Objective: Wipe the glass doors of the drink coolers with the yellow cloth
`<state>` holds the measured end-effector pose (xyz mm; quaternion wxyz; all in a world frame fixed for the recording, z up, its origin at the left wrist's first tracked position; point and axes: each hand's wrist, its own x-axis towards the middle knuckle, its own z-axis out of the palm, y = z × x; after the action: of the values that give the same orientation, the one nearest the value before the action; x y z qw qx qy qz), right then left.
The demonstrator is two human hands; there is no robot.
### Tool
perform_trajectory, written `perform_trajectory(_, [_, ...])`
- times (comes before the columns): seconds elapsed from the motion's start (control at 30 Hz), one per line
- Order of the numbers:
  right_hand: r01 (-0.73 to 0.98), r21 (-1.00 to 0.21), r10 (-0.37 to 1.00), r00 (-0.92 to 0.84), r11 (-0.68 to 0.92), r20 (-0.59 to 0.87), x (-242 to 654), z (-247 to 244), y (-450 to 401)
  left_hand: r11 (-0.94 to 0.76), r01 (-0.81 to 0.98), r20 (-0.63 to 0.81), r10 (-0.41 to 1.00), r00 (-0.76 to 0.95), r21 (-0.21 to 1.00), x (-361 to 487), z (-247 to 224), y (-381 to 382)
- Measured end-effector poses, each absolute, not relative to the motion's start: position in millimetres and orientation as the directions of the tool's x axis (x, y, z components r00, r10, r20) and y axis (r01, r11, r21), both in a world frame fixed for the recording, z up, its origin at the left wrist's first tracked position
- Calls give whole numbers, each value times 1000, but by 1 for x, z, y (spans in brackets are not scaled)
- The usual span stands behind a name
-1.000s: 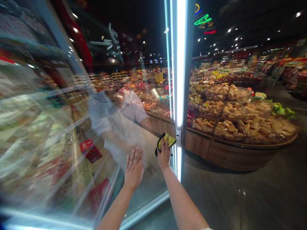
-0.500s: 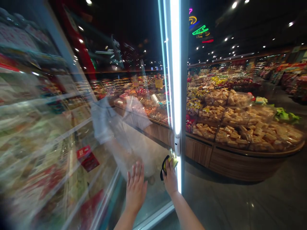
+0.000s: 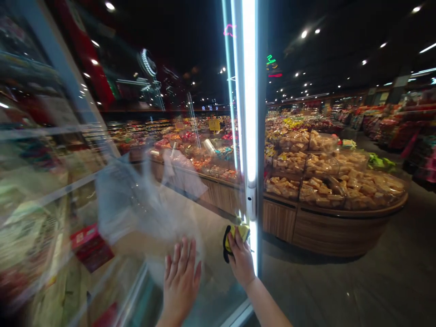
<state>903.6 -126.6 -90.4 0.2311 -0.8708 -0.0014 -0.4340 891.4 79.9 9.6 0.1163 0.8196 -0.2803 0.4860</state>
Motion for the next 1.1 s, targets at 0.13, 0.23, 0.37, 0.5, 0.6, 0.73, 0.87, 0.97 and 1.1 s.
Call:
perform_trajectory(0.13, [187, -470, -291, 577, -862, 763, 912, -84, -130, -812, -567, 899, -343, 273, -138, 899, 13, 78])
perform_trajectory(0.23, [203, -431, -276, 520, -879, 808, 916, -92, -127, -815, -553, 913, -344, 220, -174, 904, 14, 77])
perform_trajectory(0.37, [252, -329, -206, 415, -910, 886, 923, -95, -130, -806, -555, 924, -345, 162, -204, 910, 17, 75])
perform_trajectory(0.5, [279, -315, -214, 337, -907, 917, 933, -67, -136, -791, -580, 939, -323, 122, -196, 917, 17, 71])
perform_trajectory(0.6, [315, -232, -137, 296, -920, 945, 934, -68, -142, -779, -591, 940, -327, 98, -209, 922, 15, 70])
perform_trajectory(0.73, [322, -165, -77, 269, -932, 960, 933, -79, -147, -782, -555, 921, -384, 70, -284, 927, 18, 71])
perform_trajectory(0.87, [311, -207, -146, 210, -928, 967, 936, -48, -144, -777, -514, 901, -433, 20, -362, 928, 22, 72])
perform_trajectory(0.97, [271, -170, -110, 225, -947, 968, 936, -43, -142, -769, -506, 889, -459, 9, -392, 928, 15, 78])
perform_trajectory(1.1, [242, -27, 44, 285, -970, 957, 935, -70, -157, -766, -499, 876, -481, 26, -405, 929, -8, 92])
